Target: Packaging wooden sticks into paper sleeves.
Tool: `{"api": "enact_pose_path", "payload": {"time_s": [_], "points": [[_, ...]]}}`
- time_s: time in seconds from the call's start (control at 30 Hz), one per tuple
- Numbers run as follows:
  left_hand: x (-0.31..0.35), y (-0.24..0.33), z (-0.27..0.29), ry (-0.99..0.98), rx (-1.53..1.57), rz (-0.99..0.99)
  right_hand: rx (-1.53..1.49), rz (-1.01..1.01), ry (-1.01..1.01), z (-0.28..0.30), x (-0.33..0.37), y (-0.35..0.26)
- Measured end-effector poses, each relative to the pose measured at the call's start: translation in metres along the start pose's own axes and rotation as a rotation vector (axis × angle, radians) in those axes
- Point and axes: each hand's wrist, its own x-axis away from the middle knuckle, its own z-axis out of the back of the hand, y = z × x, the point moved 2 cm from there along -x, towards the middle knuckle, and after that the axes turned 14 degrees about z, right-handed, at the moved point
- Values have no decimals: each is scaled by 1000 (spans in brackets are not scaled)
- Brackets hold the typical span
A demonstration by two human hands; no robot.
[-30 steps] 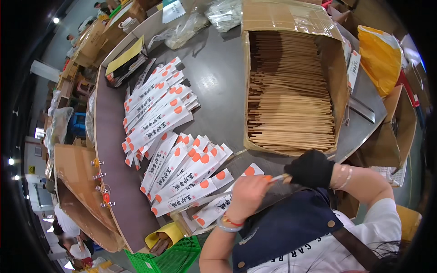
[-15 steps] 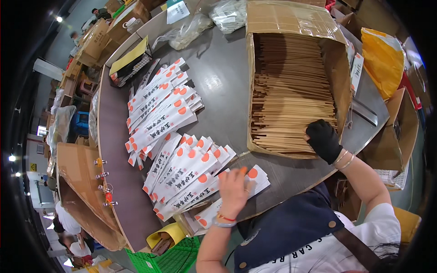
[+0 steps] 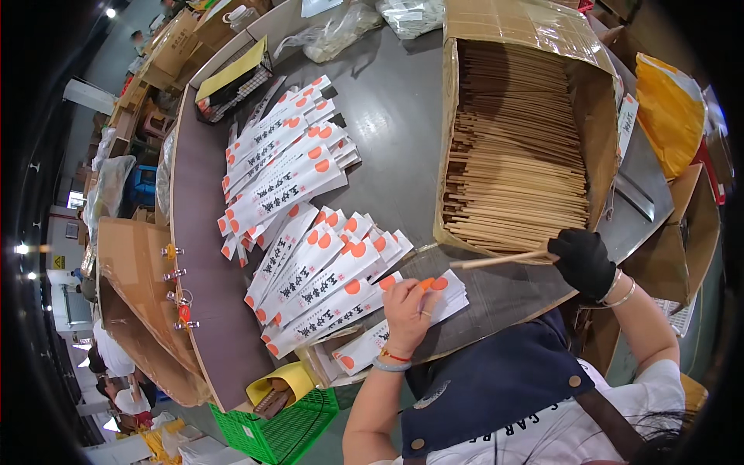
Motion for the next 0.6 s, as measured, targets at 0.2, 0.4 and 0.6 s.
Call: {"api": "enact_pose_path", "payload": {"time_s": [0.2,0.4,0.6], "points": [[2,-5,2,-65,68,-24,39,75,-62,-9,14,2],[-5,5,11,-185,78,-94,19,169,-123,1,5,-6],[-17,72,8,-226,-124,-429,-276,-52,-234,-20,-37,-29]]}}
